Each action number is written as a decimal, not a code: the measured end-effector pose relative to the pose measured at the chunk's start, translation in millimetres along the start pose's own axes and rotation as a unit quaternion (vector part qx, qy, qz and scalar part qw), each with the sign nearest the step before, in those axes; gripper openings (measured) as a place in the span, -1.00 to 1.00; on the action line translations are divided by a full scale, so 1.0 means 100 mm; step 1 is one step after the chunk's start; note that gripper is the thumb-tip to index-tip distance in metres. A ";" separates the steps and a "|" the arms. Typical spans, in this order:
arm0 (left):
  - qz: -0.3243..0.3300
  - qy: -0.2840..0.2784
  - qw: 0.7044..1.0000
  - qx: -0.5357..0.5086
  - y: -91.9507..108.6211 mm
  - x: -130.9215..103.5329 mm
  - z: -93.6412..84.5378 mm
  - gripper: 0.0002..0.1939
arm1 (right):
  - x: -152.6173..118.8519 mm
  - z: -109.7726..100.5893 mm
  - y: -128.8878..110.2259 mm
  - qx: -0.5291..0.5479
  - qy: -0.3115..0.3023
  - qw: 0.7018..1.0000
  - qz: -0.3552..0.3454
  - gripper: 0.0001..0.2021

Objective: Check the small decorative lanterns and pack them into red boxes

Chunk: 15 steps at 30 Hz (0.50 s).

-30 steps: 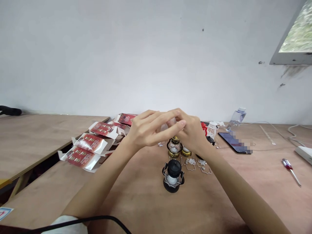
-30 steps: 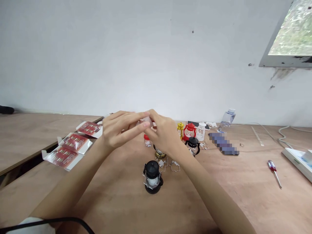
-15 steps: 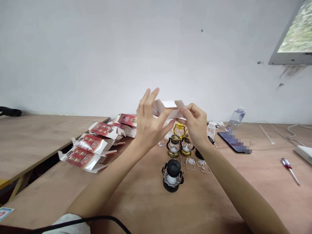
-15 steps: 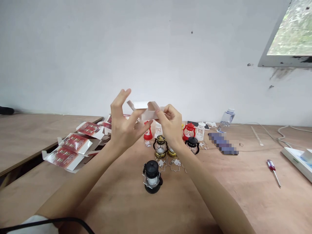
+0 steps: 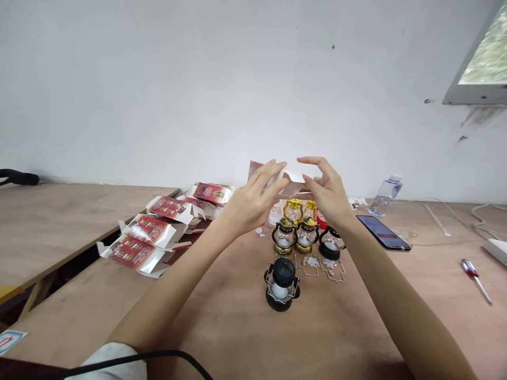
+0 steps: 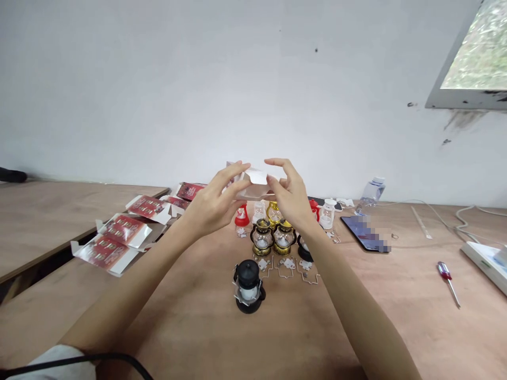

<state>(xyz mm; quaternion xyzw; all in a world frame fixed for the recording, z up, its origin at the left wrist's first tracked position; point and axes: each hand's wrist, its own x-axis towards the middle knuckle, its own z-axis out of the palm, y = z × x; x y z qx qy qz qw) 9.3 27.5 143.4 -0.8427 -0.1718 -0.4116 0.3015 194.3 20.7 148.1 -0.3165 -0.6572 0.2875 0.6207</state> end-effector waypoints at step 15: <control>-0.039 0.121 0.991 0.050 -0.05 -0.02 0.02 -0.69 | -0.12 0.13 -0.14 -0.051 -0.083 0.995 -0.011 -0.67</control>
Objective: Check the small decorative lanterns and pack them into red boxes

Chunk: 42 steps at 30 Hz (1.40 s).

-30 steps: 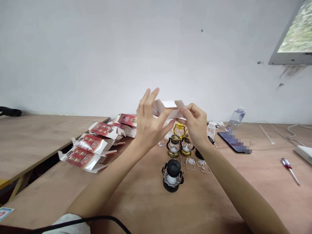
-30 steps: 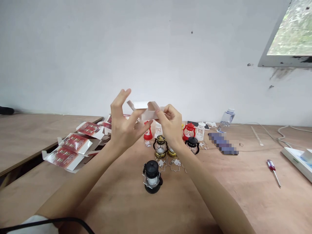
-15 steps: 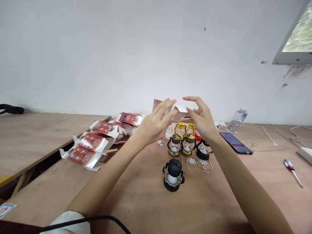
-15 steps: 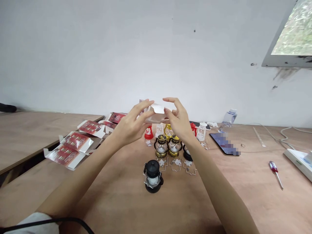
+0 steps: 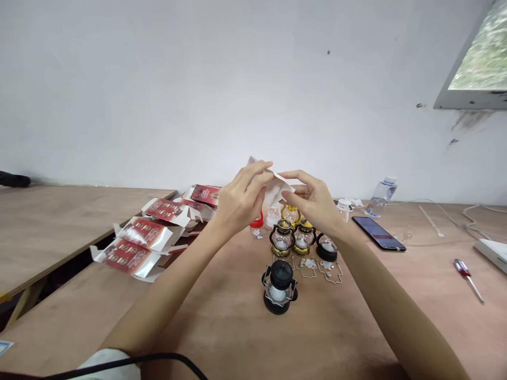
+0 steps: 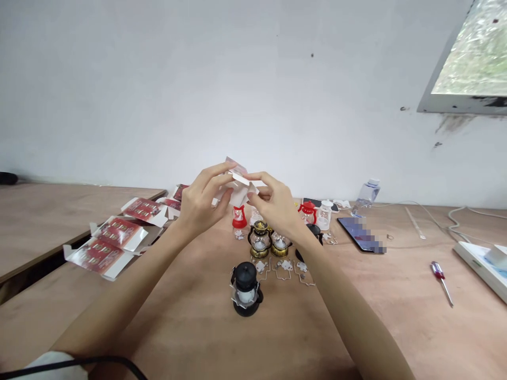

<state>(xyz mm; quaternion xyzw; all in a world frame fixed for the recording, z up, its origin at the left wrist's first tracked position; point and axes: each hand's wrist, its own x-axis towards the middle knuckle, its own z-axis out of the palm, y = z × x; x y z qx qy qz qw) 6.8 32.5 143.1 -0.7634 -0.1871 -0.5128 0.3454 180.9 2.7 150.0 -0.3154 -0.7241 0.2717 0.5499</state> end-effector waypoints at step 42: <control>0.052 0.076 0.996 -0.023 -0.03 -0.04 -0.03 -0.55 | -0.03 -0.06 -0.09 0.076 -0.126 0.989 -0.012 -0.73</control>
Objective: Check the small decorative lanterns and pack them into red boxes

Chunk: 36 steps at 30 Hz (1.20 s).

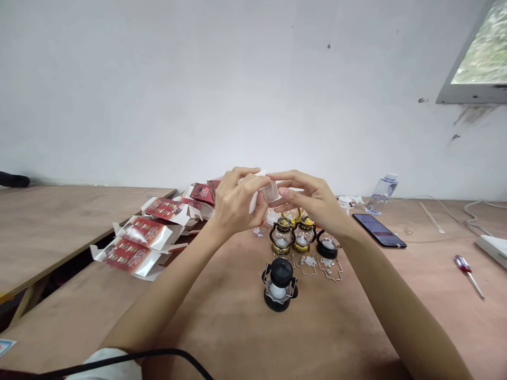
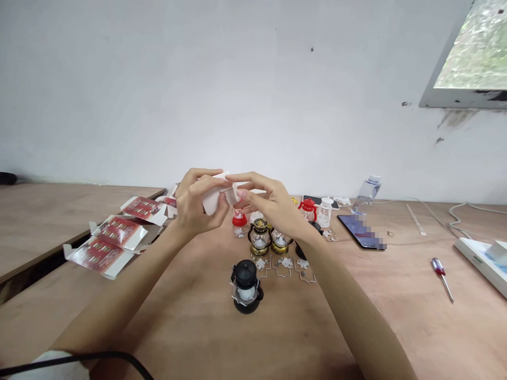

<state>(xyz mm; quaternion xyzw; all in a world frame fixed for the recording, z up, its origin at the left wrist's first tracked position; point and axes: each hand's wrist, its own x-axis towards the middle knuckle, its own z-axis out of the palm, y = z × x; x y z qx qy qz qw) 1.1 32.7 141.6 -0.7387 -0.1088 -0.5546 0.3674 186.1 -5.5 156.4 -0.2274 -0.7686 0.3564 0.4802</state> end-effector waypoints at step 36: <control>0.053 0.062 0.994 -0.077 -0.02 -0.14 0.13 -0.62 | 0.03 0.18 0.09 -0.090 0.125 0.986 0.059 -0.66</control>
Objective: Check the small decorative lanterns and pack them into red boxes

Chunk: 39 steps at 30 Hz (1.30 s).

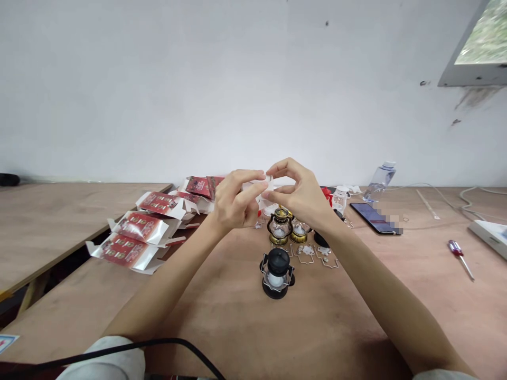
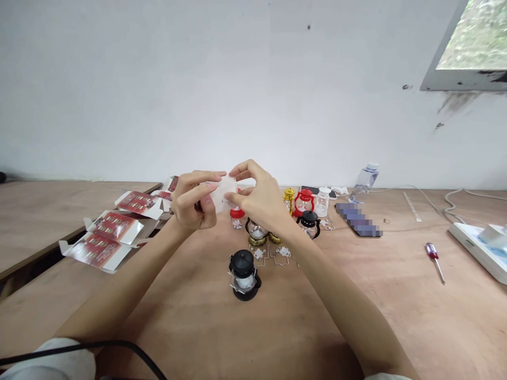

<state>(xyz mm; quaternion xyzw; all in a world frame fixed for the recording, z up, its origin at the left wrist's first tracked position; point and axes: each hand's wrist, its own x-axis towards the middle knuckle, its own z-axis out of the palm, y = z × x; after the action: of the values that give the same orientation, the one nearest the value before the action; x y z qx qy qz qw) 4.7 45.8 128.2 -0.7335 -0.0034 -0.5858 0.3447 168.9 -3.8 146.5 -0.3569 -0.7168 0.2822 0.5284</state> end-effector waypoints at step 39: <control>-0.391 -0.108 0.908 -0.105 -0.16 0.17 -0.24 -0.33 | -0.07 0.22 0.14 -0.414 -0.003 0.853 -0.318 -0.62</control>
<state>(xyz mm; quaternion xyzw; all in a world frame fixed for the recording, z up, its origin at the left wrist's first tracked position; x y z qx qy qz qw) -17.6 39.0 152.9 -0.7643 -0.2657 -0.5875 0.0071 152.0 -2.3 125.5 -0.2947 -0.8434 -0.2225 0.3903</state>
